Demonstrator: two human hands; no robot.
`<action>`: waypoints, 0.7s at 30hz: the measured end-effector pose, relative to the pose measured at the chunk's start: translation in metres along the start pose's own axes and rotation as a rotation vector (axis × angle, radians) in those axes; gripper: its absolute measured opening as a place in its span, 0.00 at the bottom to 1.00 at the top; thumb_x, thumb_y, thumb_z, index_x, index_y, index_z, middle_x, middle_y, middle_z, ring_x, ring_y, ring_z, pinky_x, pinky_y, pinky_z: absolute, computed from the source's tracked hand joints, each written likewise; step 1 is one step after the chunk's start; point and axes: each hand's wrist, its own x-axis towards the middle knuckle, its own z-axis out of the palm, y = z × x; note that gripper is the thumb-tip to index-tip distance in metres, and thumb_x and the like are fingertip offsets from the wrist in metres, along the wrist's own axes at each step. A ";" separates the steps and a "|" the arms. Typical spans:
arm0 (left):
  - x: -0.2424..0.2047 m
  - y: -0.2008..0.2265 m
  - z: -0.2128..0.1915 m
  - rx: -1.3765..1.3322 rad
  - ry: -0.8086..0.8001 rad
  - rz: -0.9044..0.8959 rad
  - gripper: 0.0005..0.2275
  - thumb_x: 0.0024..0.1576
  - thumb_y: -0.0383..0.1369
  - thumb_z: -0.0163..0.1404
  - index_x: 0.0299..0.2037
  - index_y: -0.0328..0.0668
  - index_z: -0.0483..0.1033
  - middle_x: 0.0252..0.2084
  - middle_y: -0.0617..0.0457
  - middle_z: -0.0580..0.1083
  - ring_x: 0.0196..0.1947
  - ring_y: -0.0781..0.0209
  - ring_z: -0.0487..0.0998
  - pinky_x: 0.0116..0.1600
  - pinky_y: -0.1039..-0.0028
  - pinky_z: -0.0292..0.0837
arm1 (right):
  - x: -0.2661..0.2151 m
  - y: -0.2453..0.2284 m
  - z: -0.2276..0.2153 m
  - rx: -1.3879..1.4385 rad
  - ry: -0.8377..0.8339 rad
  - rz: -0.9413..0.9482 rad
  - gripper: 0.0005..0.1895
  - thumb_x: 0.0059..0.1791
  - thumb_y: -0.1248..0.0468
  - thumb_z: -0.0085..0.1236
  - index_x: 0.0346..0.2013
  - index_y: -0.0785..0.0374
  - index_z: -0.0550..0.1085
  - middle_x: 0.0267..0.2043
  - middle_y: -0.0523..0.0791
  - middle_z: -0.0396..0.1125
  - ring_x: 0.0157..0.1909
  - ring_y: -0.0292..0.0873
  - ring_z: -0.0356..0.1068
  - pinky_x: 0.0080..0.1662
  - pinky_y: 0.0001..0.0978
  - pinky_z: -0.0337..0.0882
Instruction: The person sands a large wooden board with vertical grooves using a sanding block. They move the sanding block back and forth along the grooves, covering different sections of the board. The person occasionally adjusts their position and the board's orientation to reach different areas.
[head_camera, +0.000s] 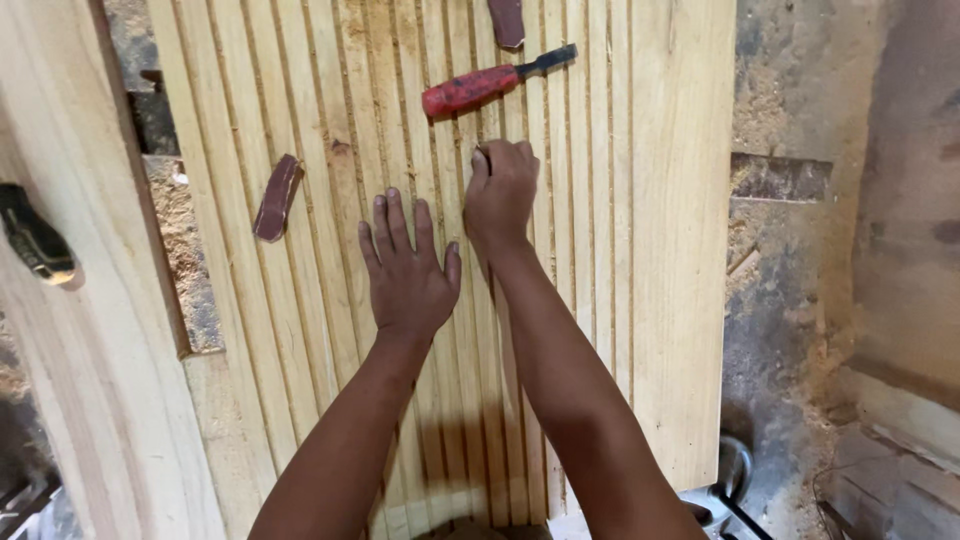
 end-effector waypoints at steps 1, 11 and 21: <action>-0.001 0.000 -0.002 -0.004 -0.009 0.000 0.31 0.63 0.47 0.46 0.72 0.35 0.60 0.77 0.31 0.51 0.78 0.35 0.47 0.77 0.42 0.39 | -0.002 -0.002 -0.002 0.006 -0.021 0.007 0.03 0.51 0.70 0.55 0.32 0.65 0.74 0.34 0.51 0.68 0.43 0.55 0.65 0.50 0.49 0.63; 0.001 0.002 -0.002 0.016 0.024 0.010 0.30 0.64 0.46 0.46 0.71 0.33 0.60 0.76 0.30 0.52 0.78 0.35 0.48 0.76 0.42 0.40 | 0.004 0.006 -0.002 0.002 -0.009 -0.039 0.03 0.51 0.70 0.55 0.34 0.65 0.75 0.34 0.51 0.70 0.43 0.56 0.66 0.49 0.49 0.62; 0.009 0.007 -0.019 -0.003 0.073 0.025 0.29 0.62 0.46 0.44 0.68 0.32 0.61 0.74 0.30 0.56 0.76 0.35 0.51 0.75 0.43 0.44 | 0.003 -0.002 -0.011 -0.067 -0.035 -0.031 0.01 0.47 0.69 0.56 0.31 0.64 0.75 0.32 0.51 0.71 0.41 0.56 0.67 0.48 0.51 0.62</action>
